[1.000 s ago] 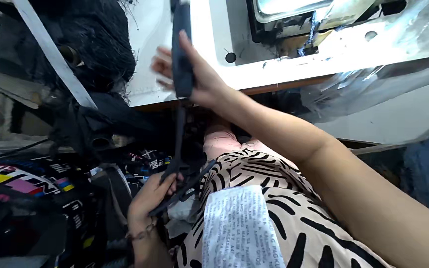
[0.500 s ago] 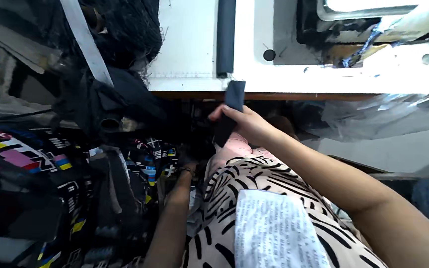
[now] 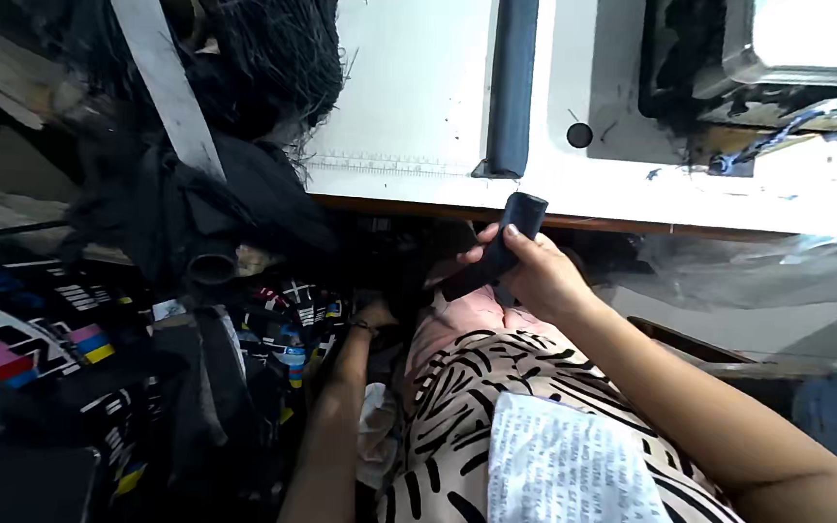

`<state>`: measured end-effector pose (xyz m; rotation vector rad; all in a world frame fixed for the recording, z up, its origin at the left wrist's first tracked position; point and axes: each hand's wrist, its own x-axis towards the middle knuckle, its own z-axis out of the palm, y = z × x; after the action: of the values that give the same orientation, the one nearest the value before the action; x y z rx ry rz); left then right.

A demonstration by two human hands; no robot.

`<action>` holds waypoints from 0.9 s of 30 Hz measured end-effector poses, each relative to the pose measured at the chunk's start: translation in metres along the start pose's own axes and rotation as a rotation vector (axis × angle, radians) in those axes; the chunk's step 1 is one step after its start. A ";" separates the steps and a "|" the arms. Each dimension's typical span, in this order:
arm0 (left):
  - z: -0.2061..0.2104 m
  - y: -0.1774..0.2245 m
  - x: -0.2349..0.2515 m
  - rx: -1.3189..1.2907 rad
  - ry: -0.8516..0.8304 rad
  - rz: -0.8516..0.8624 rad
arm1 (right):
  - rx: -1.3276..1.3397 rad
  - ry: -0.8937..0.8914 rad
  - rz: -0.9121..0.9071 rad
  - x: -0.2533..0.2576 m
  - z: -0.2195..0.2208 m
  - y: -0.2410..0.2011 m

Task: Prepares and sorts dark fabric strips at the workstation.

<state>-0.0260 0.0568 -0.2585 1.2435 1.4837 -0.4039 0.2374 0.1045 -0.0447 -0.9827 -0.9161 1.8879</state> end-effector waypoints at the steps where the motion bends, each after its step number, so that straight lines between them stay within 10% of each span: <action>1: -0.015 0.004 -0.013 0.019 0.033 0.044 | -0.053 -0.013 -0.015 0.001 0.004 0.006; 11: -0.029 0.114 -0.202 -1.201 0.202 0.977 | -0.810 -1.044 0.156 -0.022 0.037 0.036; 15: -0.018 0.071 -0.238 -0.820 0.160 1.055 | -0.163 -0.678 0.027 -0.002 0.029 -0.006; 21: -0.027 0.032 -0.235 -0.300 0.672 0.345 | 0.044 0.001 -0.214 0.021 0.052 -0.045; 24: -0.029 0.051 -0.220 -0.574 0.729 0.496 | -0.543 -0.542 -0.283 -0.029 0.066 0.002; 27: -0.021 0.097 -0.221 -0.971 0.448 0.820 | -1.010 -1.194 -0.197 -0.050 0.069 0.032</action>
<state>0.0105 0.0073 -0.0237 1.0124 1.1150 1.0805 0.1861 0.0310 -0.0277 -0.0729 -2.6907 1.7058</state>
